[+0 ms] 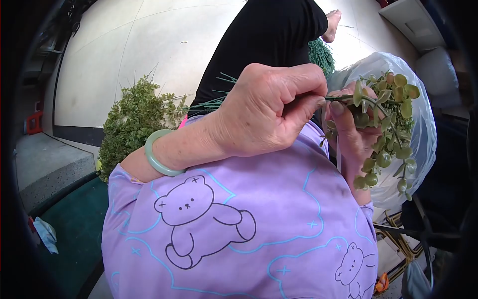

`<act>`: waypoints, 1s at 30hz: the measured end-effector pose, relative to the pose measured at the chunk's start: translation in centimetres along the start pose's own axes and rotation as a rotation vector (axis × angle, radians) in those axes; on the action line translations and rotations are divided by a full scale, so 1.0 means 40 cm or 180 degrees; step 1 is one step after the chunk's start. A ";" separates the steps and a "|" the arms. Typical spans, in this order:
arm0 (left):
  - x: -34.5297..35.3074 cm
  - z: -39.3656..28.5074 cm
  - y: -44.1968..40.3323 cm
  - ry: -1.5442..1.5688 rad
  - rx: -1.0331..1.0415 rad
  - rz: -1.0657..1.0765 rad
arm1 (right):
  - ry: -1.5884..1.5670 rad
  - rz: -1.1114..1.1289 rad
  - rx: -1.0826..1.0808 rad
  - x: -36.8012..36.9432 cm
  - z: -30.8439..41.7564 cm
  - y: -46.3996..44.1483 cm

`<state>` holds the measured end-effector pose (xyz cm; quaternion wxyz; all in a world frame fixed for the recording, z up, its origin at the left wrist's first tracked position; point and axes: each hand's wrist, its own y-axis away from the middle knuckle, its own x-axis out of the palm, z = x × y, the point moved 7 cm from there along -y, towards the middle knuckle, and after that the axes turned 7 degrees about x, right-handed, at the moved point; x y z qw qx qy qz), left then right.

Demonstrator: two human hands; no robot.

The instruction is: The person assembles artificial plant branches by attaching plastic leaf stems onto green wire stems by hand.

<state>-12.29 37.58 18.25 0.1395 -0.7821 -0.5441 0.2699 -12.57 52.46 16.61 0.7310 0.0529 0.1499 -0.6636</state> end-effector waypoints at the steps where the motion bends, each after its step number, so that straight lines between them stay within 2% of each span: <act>1: 0.000 -0.002 0.000 -0.0084 0.0044 0.0005 | -0.0133 -0.0075 0.0102 0.004 -0.011 0.002; 5: 0.002 -0.007 0.004 -0.0313 0.0224 -0.0029 | -0.0887 0.0043 0.0590 0.030 -0.034 0.006; 8: 0.004 -0.016 0.005 -0.0551 0.0372 -0.0046 | -0.0963 0.0386 0.0606 0.044 -0.045 -0.002; 11: 0.009 -0.012 0.004 -0.1076 0.0572 0.0088 | -0.0931 0.0316 0.0754 0.050 -0.050 -0.004; 14: 0.003 0.027 0.011 -0.0891 0.0117 0.0149 | -0.0779 0.0542 0.0783 0.060 -0.071 -0.014; 15: -0.001 0.046 0.011 -0.0659 -0.0198 0.0380 | -0.0617 0.0725 0.0857 0.062 -0.067 -0.016; 18: -0.004 0.072 0.019 0.1036 -0.1019 0.0037 | -0.1231 0.0887 0.0458 0.057 -0.039 -0.046; 19: -0.009 0.067 0.015 0.1175 -0.1013 0.0082 | -0.1269 0.0967 0.0160 0.046 -0.043 -0.054; 22: -0.036 0.052 0.016 0.1783 -0.1403 0.0079 | -0.1698 0.1276 0.0192 0.044 -0.038 -0.057; 23: -0.041 0.049 0.016 0.1813 -0.1342 0.0047 | -0.1380 0.1378 0.0340 0.040 -0.038 -0.053; 26: -0.047 0.049 0.025 0.2116 -0.1488 0.0013 | -0.1917 0.1270 0.0056 0.031 -0.047 -0.055; 30: -0.057 0.065 0.033 0.2421 -0.1607 -0.0099 | -0.1936 0.1661 0.0308 0.041 -0.069 -0.071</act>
